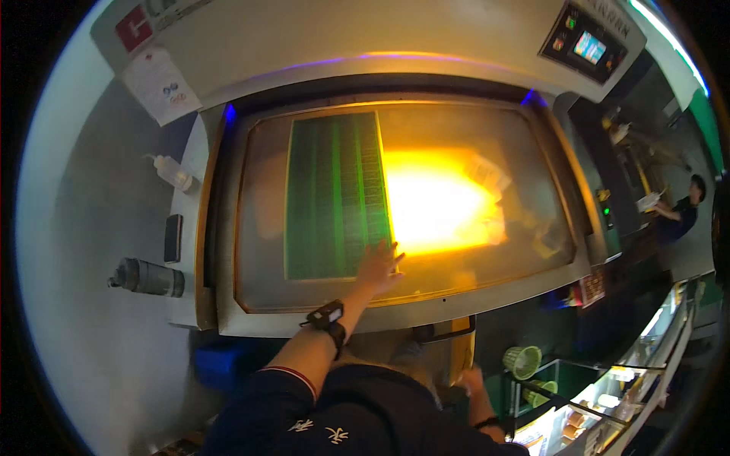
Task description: Placing a green electronic board into an LED exposure machine and activating the cycle.
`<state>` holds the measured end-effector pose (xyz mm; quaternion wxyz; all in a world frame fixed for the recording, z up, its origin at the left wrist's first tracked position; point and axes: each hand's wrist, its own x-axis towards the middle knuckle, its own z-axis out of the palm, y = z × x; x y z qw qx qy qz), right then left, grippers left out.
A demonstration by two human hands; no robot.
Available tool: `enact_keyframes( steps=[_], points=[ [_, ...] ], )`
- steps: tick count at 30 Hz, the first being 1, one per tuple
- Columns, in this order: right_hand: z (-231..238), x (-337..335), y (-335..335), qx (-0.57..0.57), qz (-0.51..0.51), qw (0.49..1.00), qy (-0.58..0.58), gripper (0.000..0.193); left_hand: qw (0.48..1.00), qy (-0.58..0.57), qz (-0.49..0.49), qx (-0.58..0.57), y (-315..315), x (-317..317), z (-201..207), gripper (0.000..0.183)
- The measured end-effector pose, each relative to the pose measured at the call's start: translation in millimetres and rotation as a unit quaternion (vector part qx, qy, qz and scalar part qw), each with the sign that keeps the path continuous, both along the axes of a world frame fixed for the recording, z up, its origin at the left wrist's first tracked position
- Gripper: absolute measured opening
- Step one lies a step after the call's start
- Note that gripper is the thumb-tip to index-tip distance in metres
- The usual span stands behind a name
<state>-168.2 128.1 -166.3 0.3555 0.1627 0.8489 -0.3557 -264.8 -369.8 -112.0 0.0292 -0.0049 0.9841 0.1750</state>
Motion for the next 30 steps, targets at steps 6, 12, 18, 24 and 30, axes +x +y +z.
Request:
enact_keyframes(
  steps=[6,12,18,24,30],
  points=[
    [49,176,34,-0.227,-0.474,0.851,-0.019,0.027,0.969,-0.078,0.213,-0.095,-117,139,46,0.067],
    [99,181,49,-0.284,-0.455,0.827,0.169,0.048,0.974,-0.006,0.191,-0.118,-142,172,22,0.068],
    [191,26,6,-0.057,-0.129,0.977,0.160,0.052,0.954,-0.196,0.229,-0.005,-132,152,56,0.085],
    [232,-118,-133,0.093,0.531,0.756,0.371,0.050,0.998,-0.034,-0.050,0.022,-56,167,126,0.096],
    [156,-121,-277,-0.001,0.652,0.656,0.380,0.056,0.948,-0.284,0.138,0.033,-69,195,102,0.076]
  ],
)
